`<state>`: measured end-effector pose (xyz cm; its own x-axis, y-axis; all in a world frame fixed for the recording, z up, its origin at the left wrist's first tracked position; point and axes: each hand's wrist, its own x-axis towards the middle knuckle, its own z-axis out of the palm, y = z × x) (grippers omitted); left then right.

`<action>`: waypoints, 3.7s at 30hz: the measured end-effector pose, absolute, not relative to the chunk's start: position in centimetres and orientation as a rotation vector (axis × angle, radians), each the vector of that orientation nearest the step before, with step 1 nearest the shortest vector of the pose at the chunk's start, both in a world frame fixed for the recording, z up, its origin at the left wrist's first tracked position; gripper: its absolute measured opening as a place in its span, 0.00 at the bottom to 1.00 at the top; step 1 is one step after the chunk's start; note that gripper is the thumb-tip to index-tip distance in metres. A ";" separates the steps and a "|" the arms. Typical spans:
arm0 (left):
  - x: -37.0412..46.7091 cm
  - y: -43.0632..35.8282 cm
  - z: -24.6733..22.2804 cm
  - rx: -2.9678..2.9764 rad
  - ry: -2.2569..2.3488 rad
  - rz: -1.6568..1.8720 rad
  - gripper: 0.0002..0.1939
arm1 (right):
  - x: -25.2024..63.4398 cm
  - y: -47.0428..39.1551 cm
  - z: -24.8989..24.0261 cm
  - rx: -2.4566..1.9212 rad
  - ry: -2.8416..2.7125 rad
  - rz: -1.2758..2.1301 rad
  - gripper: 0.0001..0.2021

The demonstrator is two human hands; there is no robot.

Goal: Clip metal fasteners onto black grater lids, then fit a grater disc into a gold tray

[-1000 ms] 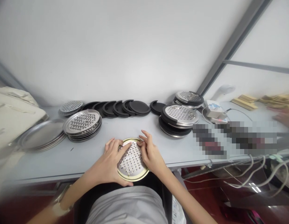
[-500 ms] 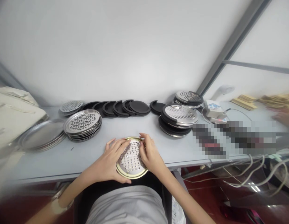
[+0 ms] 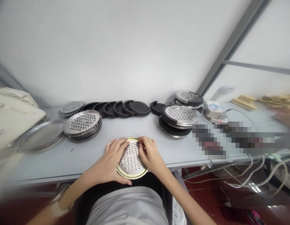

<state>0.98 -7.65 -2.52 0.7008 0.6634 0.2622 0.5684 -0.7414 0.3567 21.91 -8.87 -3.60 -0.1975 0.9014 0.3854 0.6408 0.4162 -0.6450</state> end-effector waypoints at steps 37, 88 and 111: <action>1.5 -8.3 -1.9 2.618 0.887 0.546 0.50 | 22.1 -8.8 -3.2 -1.243 -2.008 0.470 0.11; 2.2 -9.7 -3.6 2.936 0.850 0.630 0.13 | 22.2 -8.8 -3.5 -1.244 -1.929 0.509 0.10; 2.3 -9.4 -3.9 2.985 0.850 0.661 0.15 | 22.3 -8.7 -3.8 -1.230 -1.889 0.593 0.12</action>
